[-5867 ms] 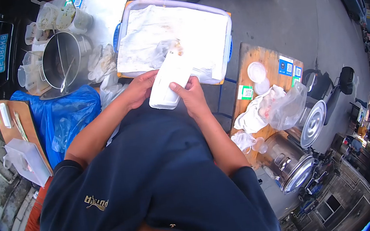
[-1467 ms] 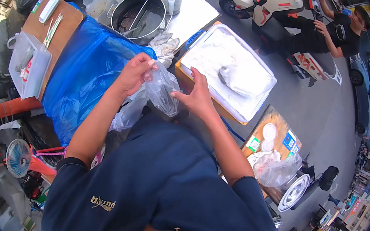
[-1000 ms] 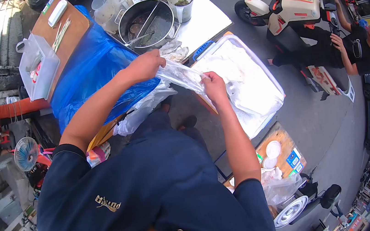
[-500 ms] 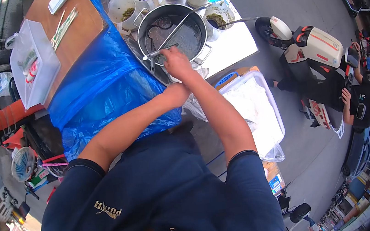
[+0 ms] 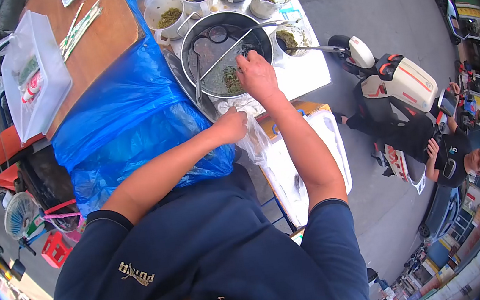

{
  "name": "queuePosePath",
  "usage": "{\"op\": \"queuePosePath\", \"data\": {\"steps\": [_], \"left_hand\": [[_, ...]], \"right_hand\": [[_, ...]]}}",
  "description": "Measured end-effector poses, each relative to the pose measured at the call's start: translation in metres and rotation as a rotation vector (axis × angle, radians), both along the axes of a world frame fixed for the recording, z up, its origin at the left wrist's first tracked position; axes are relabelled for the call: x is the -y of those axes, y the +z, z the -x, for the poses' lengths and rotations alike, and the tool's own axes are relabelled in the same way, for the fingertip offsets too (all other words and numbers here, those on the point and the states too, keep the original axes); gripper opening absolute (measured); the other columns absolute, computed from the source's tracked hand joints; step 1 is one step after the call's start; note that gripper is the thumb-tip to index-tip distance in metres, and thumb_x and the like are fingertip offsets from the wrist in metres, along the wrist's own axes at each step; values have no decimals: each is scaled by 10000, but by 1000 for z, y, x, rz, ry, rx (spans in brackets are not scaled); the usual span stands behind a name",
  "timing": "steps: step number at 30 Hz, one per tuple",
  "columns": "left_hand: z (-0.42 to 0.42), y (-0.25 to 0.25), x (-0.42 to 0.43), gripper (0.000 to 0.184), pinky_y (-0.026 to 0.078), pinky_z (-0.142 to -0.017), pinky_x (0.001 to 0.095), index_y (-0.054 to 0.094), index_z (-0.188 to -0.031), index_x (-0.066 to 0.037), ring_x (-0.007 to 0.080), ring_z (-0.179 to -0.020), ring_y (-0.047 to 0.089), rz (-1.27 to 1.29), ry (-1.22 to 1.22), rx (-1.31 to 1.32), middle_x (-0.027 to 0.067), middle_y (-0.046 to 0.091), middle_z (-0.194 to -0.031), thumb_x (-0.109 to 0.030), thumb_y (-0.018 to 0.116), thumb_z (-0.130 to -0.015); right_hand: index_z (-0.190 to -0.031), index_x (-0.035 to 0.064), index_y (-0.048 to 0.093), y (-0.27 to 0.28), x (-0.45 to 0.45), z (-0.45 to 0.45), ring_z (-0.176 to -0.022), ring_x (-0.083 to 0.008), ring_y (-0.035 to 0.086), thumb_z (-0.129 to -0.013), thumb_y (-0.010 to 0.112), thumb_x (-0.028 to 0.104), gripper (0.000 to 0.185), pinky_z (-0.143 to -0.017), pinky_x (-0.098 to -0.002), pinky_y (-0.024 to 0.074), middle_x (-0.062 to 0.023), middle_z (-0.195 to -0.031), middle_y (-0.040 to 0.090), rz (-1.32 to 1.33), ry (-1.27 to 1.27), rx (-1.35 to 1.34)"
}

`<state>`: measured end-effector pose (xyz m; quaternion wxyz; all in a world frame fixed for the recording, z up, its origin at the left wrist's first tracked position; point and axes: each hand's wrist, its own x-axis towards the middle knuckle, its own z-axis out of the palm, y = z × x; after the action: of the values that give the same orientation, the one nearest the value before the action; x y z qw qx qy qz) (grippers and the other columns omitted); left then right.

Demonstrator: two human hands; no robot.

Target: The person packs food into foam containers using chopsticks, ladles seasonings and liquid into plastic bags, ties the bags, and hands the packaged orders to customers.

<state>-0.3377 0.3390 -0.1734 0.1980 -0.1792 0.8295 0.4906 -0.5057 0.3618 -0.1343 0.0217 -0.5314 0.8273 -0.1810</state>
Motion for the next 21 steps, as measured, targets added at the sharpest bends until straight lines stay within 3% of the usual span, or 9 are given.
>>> {"op": "queuePosePath", "data": {"steps": [3,7,9,12,15,16,17,19,21], "left_hand": [[5,-12,0,219,480,-970,456,675,-976,14,449,-1065,588,56,57,21,310,597,-1075,-112,579,-824],[4,-10,3,214,487,-963,445,677,-973,28,451,-1080,587,138,125,42,310,596,-1070,-43,582,-795],[4,-15,5,241,486,-963,439,681,-998,21,455,-1081,595,176,62,24,318,565,-1145,-2,580,-781],[0,-9,4,300,509,-962,491,671,-1030,64,509,-1042,616,189,191,-65,394,527,-1190,-27,574,-760],[2,-13,4,334,496,-991,472,660,-1068,74,520,-1094,588,217,244,-34,402,520,-1209,-25,580,-759],[6,-16,6,440,460,-1036,383,669,-1176,30,455,-1173,572,225,242,40,340,499,-1304,15,604,-741],[8,-21,8,440,460,-1036,383,669,-1176,30,455,-1173,572,231,239,40,340,499,-1304,15,604,-741],[11,-27,10,465,434,-1067,375,657,-1191,38,444,-1192,565,259,247,110,348,506,-1310,-20,630,-731],[15,-33,12,497,512,-988,387,641,-1217,40,416,-1158,600,305,249,123,340,545,-1280,-64,656,-731]], "right_hand": [[-937,86,672,-2,-40,22,-738,-376,647,-915,657,220,137,-674,-474,529,-173,-819,618,-82,-204,78],[-1050,62,706,-6,-79,18,-739,-382,658,-950,637,180,168,-681,-456,535,-178,-830,666,258,-142,234],[-1088,49,693,-1,-94,3,-775,-361,668,-952,642,135,169,-690,-429,541,-159,-872,675,262,-127,202],[-1106,45,685,1,-101,-23,-782,-355,661,-952,641,107,171,-700,-420,538,-154,-899,671,397,-190,256],[-1099,7,686,-22,-100,-42,-711,-246,653,-970,626,76,158,-673,-342,521,-142,-860,666,498,-259,348],[-1099,9,690,-38,-99,-47,-701,-186,654,-989,613,91,158,-672,-311,527,-126,-865,669,516,-299,414],[-1124,-7,674,-50,-96,-52,-714,-156,654,-1015,591,136,198,-691,-289,550,-111,-873,675,542,-336,504],[-1172,-24,633,-62,-95,-65,-743,-163,663,-1033,566,185,260,-721,-295,583,-118,-894,671,661,-684,1183],[-1198,-29,605,-62,-97,-62,-765,-176,668,-1038,554,208,291,-734,-310,595,-129,-914,669,723,-736,1308]]}}
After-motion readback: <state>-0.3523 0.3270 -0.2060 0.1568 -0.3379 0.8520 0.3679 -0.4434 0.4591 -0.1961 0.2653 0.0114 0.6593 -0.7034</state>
